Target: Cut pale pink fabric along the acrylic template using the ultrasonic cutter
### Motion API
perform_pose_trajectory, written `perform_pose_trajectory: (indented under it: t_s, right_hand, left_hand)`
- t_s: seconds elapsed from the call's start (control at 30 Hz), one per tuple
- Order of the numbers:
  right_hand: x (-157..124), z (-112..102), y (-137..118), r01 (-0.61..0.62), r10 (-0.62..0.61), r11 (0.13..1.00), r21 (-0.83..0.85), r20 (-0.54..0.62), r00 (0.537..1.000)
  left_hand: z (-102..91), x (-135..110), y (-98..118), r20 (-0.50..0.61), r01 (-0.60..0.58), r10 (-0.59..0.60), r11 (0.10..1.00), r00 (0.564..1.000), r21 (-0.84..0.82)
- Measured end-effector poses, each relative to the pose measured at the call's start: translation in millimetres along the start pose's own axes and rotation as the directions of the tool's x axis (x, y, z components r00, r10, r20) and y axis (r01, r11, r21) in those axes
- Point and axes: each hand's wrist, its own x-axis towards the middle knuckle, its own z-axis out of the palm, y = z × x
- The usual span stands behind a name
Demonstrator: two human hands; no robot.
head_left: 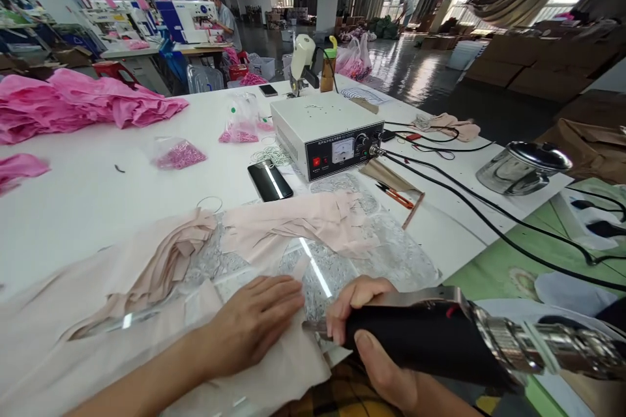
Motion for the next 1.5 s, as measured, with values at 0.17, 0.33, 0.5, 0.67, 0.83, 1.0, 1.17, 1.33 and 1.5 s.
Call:
perform_pose_trajectory:
  t_s: [0.17,0.33,0.5,0.67,0.83,1.0,1.17,1.33,1.5]
  right_hand:
    - [-1.9,0.4,-0.6,0.001,-0.001,1.0,0.008,-0.001,1.0]
    - [2.0,4.0,-7.9,0.011,-0.012,1.0,-0.022,-0.025,1.0]
    - [2.8,4.3,-12.9,0.011,-0.012,1.0,-0.014,-0.019,1.0]
    - [3.7,5.5,-15.0,0.007,-0.008,0.999,-0.042,-0.025,1.0]
    - [4.4,6.2,-16.0,0.019,-0.021,0.998,-0.058,-0.047,0.999]
    - [3.7,7.2,-18.3,0.031,-0.035,0.997,-0.075,-0.041,0.999]
    - [-1.6,5.1,-18.2,0.004,-0.005,0.999,-0.05,-0.033,0.999]
    - [-6.5,2.3,-16.6,-0.038,0.038,0.999,-0.028,-0.022,0.999]
    - [-6.4,5.8,-15.6,-0.015,0.014,0.999,-0.033,-0.027,1.0]
  left_hand:
    - [8.4,6.0,-11.9,0.089,0.075,-0.075,0.997,0.993,0.002]
    - [8.6,5.4,-13.7,0.117,0.106,-0.107,0.994,0.987,0.014]
    - [6.9,5.1,-10.8,0.112,0.142,-0.14,0.99,0.984,-0.018]
    - [4.0,6.6,-7.7,0.073,0.083,-0.083,0.997,0.994,-0.005]
    - [0.0,7.5,-9.6,0.089,0.012,-0.009,0.999,0.996,-0.032]
    - [0.3,5.6,-16.7,0.135,-0.005,0.005,1.0,0.991,-0.002]
    - [-4.0,2.8,-17.6,0.19,0.013,-0.012,1.0,0.982,-0.004]
    - [-11.9,2.8,-13.2,0.225,0.028,-0.032,0.999,0.974,0.018]
    - [-8.8,0.2,-14.6,0.242,0.037,-0.04,0.999,0.97,0.018]
